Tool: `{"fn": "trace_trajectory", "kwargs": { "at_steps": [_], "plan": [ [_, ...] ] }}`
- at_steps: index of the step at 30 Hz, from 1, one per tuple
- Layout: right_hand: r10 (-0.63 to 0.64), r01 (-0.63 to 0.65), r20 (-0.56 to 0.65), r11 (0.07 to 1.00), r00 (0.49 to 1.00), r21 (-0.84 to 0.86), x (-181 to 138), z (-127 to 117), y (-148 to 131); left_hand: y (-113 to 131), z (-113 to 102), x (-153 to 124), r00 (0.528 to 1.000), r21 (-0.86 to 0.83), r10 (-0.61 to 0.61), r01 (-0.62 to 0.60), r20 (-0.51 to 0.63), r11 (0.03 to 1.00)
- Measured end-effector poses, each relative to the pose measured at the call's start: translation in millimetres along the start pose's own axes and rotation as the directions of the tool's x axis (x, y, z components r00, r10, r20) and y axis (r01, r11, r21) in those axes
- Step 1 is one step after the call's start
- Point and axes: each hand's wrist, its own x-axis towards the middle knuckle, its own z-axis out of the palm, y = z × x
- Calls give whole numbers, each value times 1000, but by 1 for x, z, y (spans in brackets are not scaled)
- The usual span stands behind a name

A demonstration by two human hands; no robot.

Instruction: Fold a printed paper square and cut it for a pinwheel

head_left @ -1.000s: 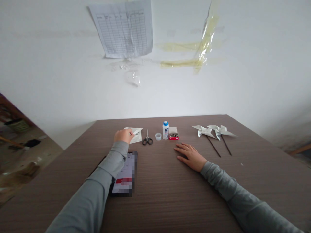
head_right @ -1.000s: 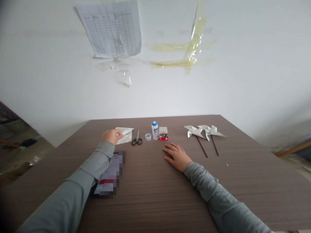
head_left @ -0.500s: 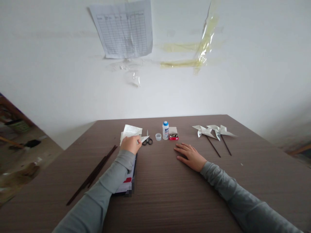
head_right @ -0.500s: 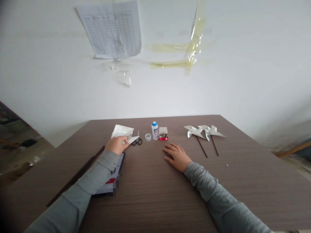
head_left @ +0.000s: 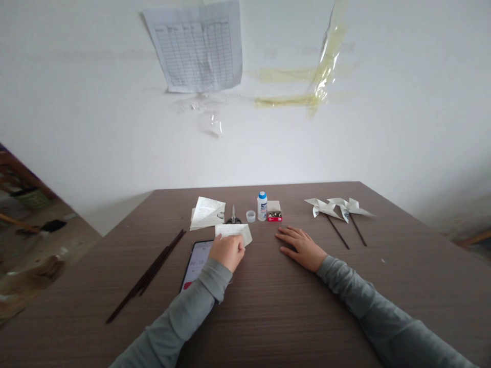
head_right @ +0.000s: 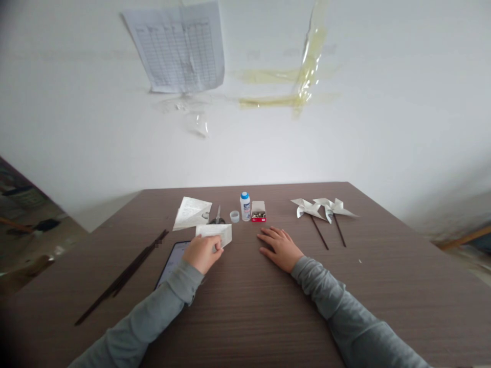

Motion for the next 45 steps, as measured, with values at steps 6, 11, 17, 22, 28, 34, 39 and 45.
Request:
{"fn": "trace_trajectory", "kwargs": {
  "at_steps": [6, 11, 17, 22, 28, 34, 39, 45],
  "plan": [
    [-2, 2, 1, 1000, 1000, 2, 1, -1, -1, 11, 23, -8, 998, -52, 55, -54, 17, 997],
    [-5, 5, 23, 1000, 1000, 7, 2, -2, -2, 16, 40, -11, 995, -137, 100, -101, -14, 985],
    [-2, 1, 7, 999, 1000, 32, 3, -4, 2, 15, 58, -10, 980, -190, 181, -193, -79, 963],
    [-19, 33, -148, 995, 989, 93, 3, -5, -5, 13, 70, -9, 956, -241, 267, -290, -122, 926],
    [-176, 189, -170, 980, 970, 60, -3, 9, -33, 8, 82, -10, 953, -248, 275, -300, -129, 921],
    [-175, 175, -5, 985, 985, -4, -6, 27, -52, 3, 88, -5, 951, -189, 288, -305, -113, 933],
    [-129, 130, 22, 986, 991, -108, -6, 28, -59, 5, 103, -9, 945, -20, 298, -303, -133, 953],
    [-103, 95, -11, 952, 995, -290, -11, 29, -69, 2, 118, -16, 931, 184, 274, -233, -242, 955]
  ]
}}
